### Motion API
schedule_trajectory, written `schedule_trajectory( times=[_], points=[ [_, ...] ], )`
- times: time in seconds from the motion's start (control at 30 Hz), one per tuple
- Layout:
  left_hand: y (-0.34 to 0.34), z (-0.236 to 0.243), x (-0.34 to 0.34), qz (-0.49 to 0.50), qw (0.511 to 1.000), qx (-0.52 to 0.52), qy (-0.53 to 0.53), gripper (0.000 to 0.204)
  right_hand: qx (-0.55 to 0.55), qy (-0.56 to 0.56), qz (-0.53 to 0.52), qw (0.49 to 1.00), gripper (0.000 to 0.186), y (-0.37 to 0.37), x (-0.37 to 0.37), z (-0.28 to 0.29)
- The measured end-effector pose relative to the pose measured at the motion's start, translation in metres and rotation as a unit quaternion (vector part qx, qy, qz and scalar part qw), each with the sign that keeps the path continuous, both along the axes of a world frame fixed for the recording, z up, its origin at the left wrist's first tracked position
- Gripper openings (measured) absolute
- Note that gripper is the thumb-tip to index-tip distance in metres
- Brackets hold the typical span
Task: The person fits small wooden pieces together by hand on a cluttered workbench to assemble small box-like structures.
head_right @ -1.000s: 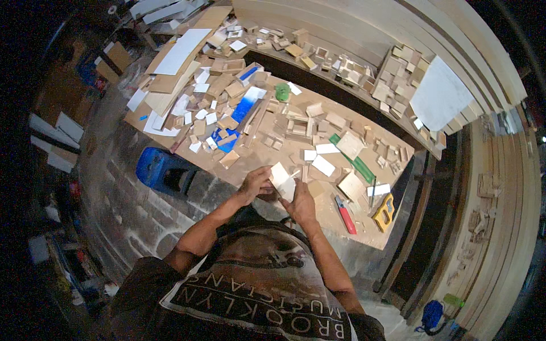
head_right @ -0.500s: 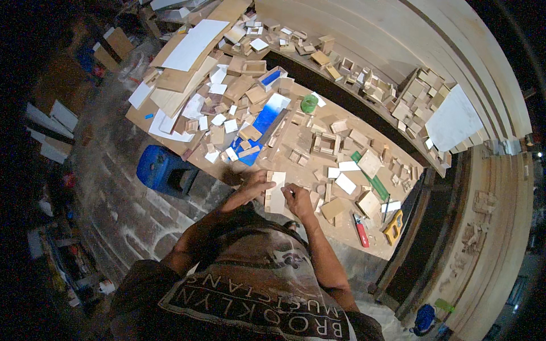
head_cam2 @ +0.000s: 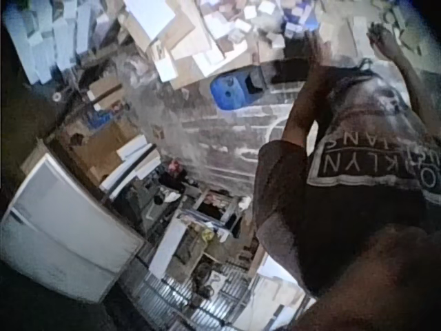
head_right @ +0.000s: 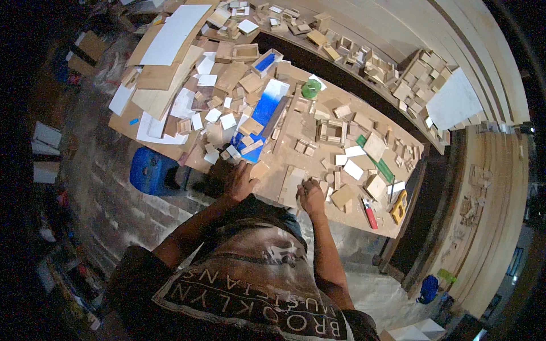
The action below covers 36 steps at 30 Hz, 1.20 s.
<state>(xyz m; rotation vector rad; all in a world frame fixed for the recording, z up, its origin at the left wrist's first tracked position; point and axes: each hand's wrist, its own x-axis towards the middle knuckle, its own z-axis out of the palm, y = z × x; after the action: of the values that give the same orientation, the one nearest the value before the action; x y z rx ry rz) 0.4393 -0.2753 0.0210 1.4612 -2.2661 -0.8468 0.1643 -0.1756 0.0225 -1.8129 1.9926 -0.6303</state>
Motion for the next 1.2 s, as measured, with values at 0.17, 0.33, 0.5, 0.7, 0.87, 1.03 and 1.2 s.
schedule_trajectory(
  times=[0.17,0.33,0.5,0.7,0.87,1.03,1.2],
  points=[
    [0.0,-0.02,-0.003,0.011,0.999,0.03,0.039,0.059,0.065,0.04,-0.124,0.989,0.02,-0.016,0.027,0.031],
    [-0.003,-0.025,-0.007,0.009,0.994,0.01,0.112,0.065,-0.008,-0.106,-0.011,0.994,0.029,-0.03,0.032,0.006],
    [0.002,-0.025,-0.009,-0.026,0.99,0.014,0.14,0.064,0.105,-0.354,-0.053,0.928,0.033,-0.051,0.076,0.023],
    [0.008,0.022,-0.017,-0.093,0.982,-0.039,0.158,0.031,0.162,-0.539,-0.124,0.818,0.027,-0.046,0.064,0.002],
    [0.007,0.01,-0.021,-0.048,0.981,-0.002,0.189,0.019,0.236,-0.625,-0.151,0.729,0.021,-0.048,0.057,0.038],
    [0.0,-0.01,-0.024,0.054,0.926,0.273,0.257,0.022,0.197,-0.496,-0.111,0.838,0.034,-0.053,0.056,0.047],
    [-0.006,0.001,-0.025,0.078,0.853,0.314,0.41,0.023,0.177,-0.503,-0.14,0.834,0.035,-0.058,0.061,0.038]
  ],
)
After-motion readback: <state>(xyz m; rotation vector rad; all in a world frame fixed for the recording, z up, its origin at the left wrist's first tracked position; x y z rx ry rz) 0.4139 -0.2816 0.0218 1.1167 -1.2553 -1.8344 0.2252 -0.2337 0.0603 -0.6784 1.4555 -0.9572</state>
